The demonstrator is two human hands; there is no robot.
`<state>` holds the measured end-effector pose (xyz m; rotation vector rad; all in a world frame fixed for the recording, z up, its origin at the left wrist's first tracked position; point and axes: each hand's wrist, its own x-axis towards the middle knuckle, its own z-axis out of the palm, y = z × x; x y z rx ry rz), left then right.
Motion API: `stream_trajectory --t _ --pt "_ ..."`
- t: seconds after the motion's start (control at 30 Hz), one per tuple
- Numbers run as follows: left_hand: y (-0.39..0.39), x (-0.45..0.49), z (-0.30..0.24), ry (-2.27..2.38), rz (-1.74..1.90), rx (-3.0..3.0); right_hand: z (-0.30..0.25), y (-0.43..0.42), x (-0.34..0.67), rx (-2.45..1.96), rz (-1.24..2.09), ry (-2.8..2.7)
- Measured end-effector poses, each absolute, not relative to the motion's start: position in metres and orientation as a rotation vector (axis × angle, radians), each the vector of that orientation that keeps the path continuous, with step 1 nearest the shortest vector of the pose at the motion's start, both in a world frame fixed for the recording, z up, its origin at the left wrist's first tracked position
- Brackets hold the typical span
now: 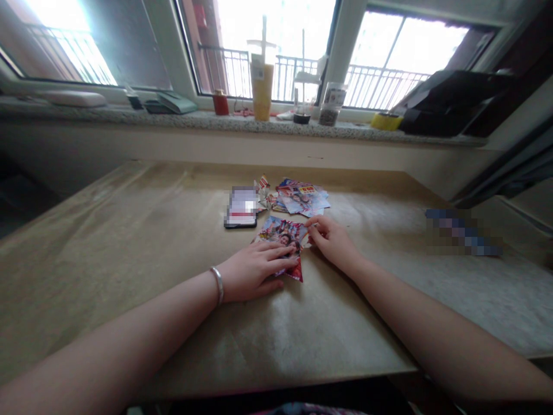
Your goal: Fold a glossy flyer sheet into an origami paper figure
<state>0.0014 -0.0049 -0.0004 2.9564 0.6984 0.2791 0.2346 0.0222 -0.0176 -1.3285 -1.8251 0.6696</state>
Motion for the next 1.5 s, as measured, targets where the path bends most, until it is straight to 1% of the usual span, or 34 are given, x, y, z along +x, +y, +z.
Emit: stream_trajectory --t 0.13,0.23,0.87,0.93,1.03,1.1,1.5 --pt "-0.005 0.001 -0.001 0.701 0.286 2.947 -0.013 0.018 0.234 -1.352 0.518 -1.962" --pt "-0.006 0.002 -0.001 0.701 0.31 2.932 -0.012 0.017 0.234 -1.36 0.48 -1.989" --pt "-0.006 0.005 -0.002 0.774 0.356 2.925 -0.011 0.016 0.23 -1.35 0.562 -1.909" --pt "-0.006 0.005 -0.002 0.775 0.357 2.917 -0.011 0.015 0.228 -1.356 0.626 -1.837" --pt "-0.006 0.005 -0.002 0.753 0.359 2.915 -0.015 0.014 0.227 -1.338 0.814 -1.731" --pt "-0.006 0.004 -0.002 0.73 0.366 2.921 -0.016 0.014 0.226 -1.334 0.849 -1.724" --pt "-0.007 0.005 0.0 0.728 0.416 2.918 -0.01 0.005 0.223 -1.424 0.621 -1.94"
